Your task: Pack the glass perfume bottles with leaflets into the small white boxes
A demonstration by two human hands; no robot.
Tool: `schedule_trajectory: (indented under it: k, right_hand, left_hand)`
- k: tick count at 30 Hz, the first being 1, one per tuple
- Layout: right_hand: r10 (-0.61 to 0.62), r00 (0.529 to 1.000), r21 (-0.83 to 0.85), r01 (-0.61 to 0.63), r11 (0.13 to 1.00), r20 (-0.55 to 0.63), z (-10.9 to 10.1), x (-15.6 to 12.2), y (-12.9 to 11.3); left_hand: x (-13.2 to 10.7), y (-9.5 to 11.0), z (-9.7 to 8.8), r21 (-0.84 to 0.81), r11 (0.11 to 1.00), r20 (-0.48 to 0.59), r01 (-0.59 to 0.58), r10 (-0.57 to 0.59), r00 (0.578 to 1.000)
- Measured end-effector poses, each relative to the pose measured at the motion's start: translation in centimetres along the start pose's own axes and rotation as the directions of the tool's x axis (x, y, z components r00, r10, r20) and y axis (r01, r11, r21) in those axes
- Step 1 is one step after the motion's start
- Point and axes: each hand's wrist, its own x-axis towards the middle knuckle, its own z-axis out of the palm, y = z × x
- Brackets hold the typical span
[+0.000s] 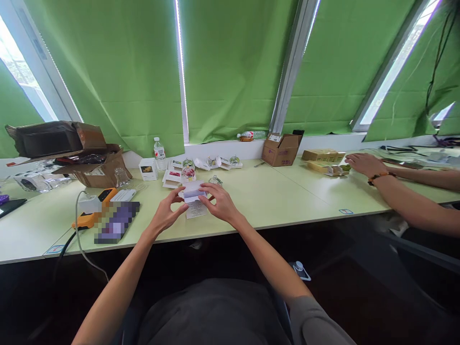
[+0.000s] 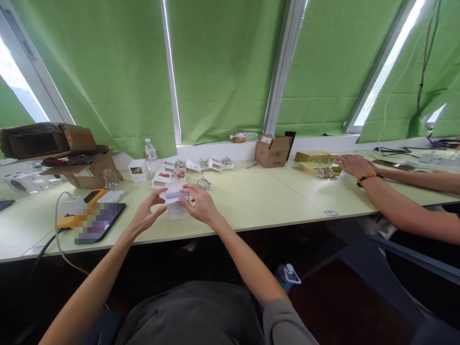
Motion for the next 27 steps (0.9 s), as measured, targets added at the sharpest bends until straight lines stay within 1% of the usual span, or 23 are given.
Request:
schedule_trajectory:
  k: [6,12,17,22,27]
  right_hand:
    - [0.017,1.0,0.004,-0.017,1.0,0.003,0.2,0.0,0.0]
    - [0.048,0.999,0.036,-0.048,0.998,0.004,0.2,-0.1,0.0]
    - [0.116,0.993,0.042,-0.116,0.992,0.006,0.2,-0.1,0.4]
    - [0.152,0.988,0.053,-0.153,0.987,0.037,0.3,-0.1,0.9]
    - [0.172,0.981,-0.013,-0.171,0.985,0.089,0.4,-0.2,1.3]
  left_hand:
    - [0.0,-0.4,0.7,0.019,1.0,-0.037,0.014,-0.013,0.999]
    - [0.2,-1.4,0.9,-0.045,0.999,-0.034,0.011,-0.012,0.999]
    - [0.3,-1.5,0.6,-0.101,0.994,-0.015,0.031,-0.033,0.999]
    - [0.6,-2.1,0.3,-0.202,0.975,-0.013,0.097,-0.101,0.995]
    - [0.7,-3.1,0.3,-0.289,0.932,-0.028,0.217,-0.235,0.971]
